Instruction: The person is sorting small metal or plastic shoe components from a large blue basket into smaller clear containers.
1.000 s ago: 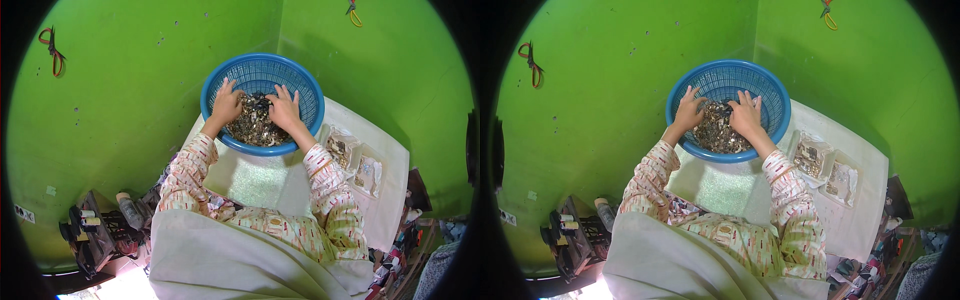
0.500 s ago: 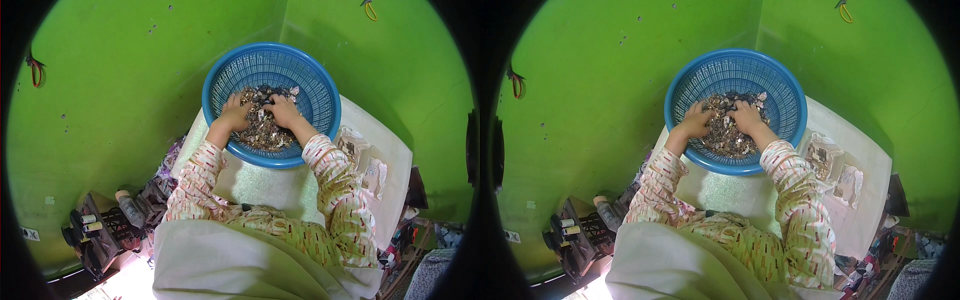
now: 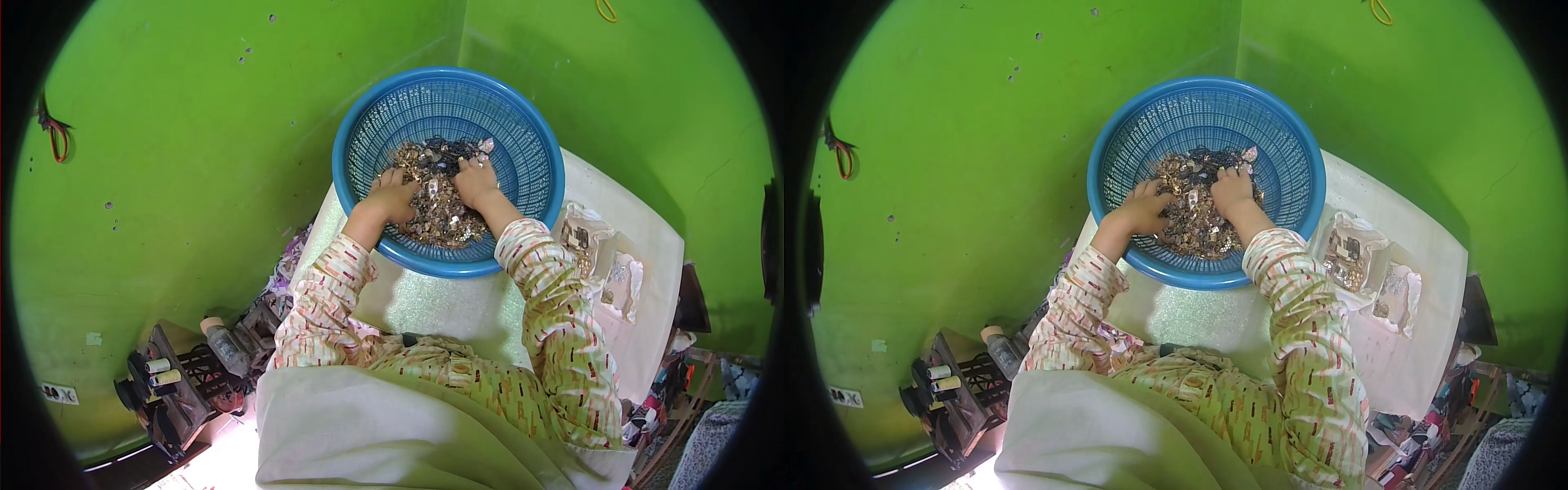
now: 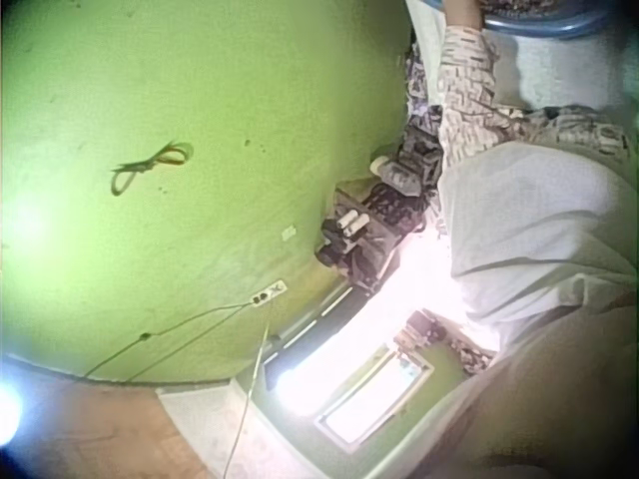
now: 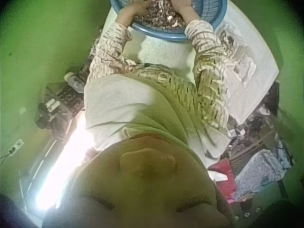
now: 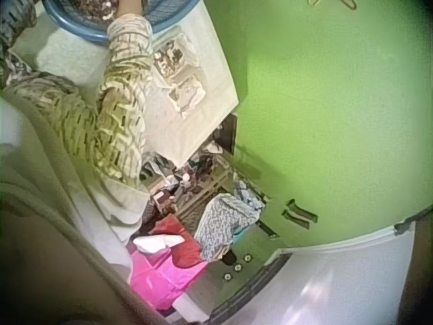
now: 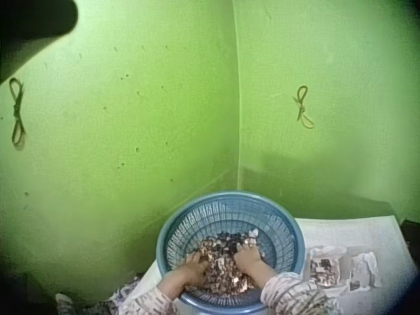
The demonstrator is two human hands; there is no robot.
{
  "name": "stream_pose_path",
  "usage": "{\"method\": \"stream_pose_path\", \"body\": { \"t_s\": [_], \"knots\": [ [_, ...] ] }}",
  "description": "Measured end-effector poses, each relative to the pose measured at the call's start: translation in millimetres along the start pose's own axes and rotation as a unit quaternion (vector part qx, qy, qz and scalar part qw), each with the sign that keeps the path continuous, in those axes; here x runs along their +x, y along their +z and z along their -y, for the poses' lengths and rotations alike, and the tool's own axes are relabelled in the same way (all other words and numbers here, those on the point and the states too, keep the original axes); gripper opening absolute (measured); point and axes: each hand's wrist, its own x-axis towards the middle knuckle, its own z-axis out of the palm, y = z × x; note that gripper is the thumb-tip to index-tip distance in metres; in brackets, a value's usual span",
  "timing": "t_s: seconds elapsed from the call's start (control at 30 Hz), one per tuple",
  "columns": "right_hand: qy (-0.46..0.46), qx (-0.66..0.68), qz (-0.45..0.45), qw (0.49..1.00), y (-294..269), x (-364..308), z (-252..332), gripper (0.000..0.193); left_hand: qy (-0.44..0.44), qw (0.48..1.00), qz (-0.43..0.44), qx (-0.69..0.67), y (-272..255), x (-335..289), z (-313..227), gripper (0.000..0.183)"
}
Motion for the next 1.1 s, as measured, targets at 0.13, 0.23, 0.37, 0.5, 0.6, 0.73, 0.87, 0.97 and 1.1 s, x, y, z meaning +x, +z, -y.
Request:
{"method": "stream_pose_path", "body": {
  "t_s": [0.13,0.23,0.37,0.5,0.6,0.73,0.87,0.97,1.1],
  "knots": [
    [0.111,-0.021,0.007,0.994,-1.3,-2.0,-11.8,0.026,0.002,1.0,0.007,0.0,4.1,3.2,-1.2,0.054],
    [0.15,-0.018,-0.037,0.988,-2.9,-2.5,-16.0,0.022,0.002,1.0,0.01,0.002,3.2,2.1,-1.4,0.055],
    [0.107,0.015,-0.045,0.993,-5.3,-2.5,-9.0,0.029,-0.003,1.0,0.015,0.007,1.9,-0.4,-2.9,0.055],
    [-0.105,0.109,-0.044,0.988,-12.2,-10.4,6.7,0.04,-0.005,1.0,0.01,0.003,0.2,0.1,0.6,0.055],
    [-0.217,0.117,-0.013,0.969,-8.5,-15.6,23.6,0.045,-0.003,1.0,-0.016,0.008,-1.2,0.4,1.8,0.05],
    [-0.268,0.101,0.048,0.957,-8.9,-22.0,29.8,0.039,-0.001,1.0,-0.016,0.003,1.9,0.1,2.3,0.05],
    [-0.219,0.052,0.066,0.972,-5.9,-15.2,23.0,0.022,0.008,1.0,-0.02,0.003,0.9,3.5,2.2,0.05],
    [-0.186,0.043,0.037,0.981,-1.6,-11.9,19.0,0.026,0.01,1.0,-0.021,0.004,-1.5,4.7,1.0,0.05],
    [-0.152,0.019,-0.03,0.988,9.4,-4.3,17.6,0.011,-0.001,1.0,-0.003,-0.011,1.8,6.5,0.6,0.054]
  ]
}}
